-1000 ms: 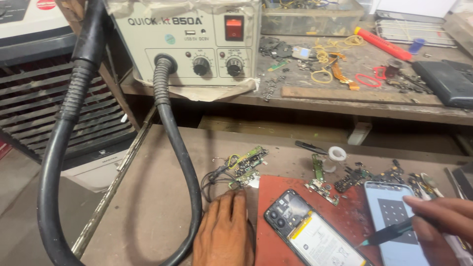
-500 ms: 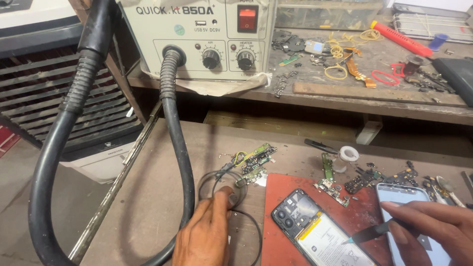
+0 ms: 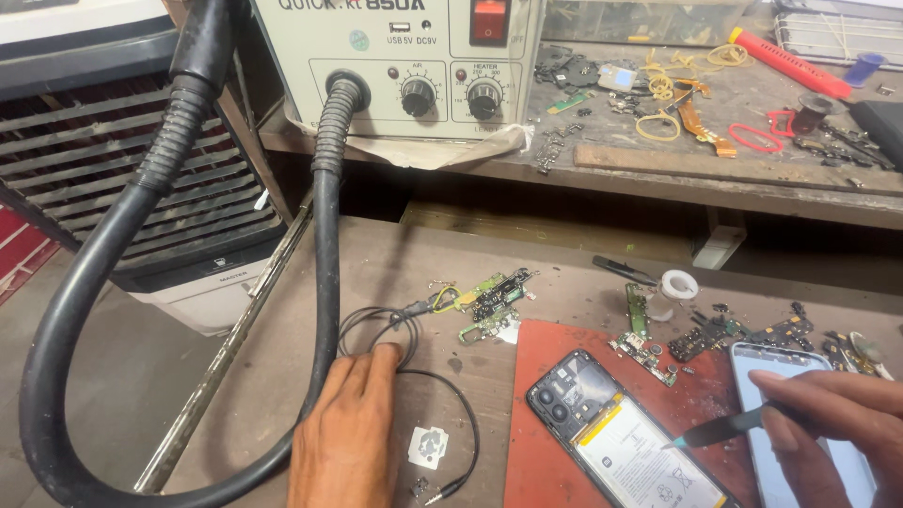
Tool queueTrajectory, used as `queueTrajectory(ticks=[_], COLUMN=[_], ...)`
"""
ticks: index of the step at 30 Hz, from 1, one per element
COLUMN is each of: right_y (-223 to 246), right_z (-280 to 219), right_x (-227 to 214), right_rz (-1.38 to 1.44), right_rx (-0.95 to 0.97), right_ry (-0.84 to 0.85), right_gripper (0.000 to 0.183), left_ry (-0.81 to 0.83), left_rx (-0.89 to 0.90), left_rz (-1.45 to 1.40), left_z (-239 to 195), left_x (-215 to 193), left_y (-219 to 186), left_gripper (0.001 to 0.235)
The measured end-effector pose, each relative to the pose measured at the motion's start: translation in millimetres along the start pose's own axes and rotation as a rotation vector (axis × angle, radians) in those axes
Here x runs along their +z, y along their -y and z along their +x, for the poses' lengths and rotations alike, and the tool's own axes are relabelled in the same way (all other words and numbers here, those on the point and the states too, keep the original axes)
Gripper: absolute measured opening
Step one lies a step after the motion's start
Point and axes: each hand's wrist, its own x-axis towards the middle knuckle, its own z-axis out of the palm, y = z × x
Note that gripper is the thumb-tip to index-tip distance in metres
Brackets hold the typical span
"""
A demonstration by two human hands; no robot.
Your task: The person disassembles a smartphone, removes the battery and camera module, and uses tweezers and a screwdriver to manipulate internal components and connectors. The person then reassembles the camera module and battery into the phone chassis.
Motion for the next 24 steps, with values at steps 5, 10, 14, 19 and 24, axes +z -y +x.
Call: queueTrajectory(ticks=[5,10,14,19,24], right_y=[9.9,14.1,17.2,18.0,24.3], right_z=[5.7,16.5,19.3,20.3,26.0], right_x=[1.0,-3.4,-0.9,-2.5,2.2], right_rz=[0.048,-0.107,-0.107,-0.031,0.053], right_rx=[0.167,0.007,0.038,0.031,0.035], right_ry=[-0.005,0.050,0.092,0.154,0.212], right_gripper=[0.029,0.030,0.035,0.042,0.051], left_ry=[0.148,0.144,0.106,0.006,-0.021], left_rx=[-0.063,0.010,0.095,0.271,0.369], left_rz=[0.015,-0.061,-0.070,-0.128,-0.065], left_z=[5.6,7.2,12.8,23.6,39.8], left_x=[-0.3,3.3,6.2,4.0,8.5], left_y=[-9.1,-23.0,-36.6,-48.0,-58.7], left_gripper=[0.075,0.081,0.074,0.064,0.076])
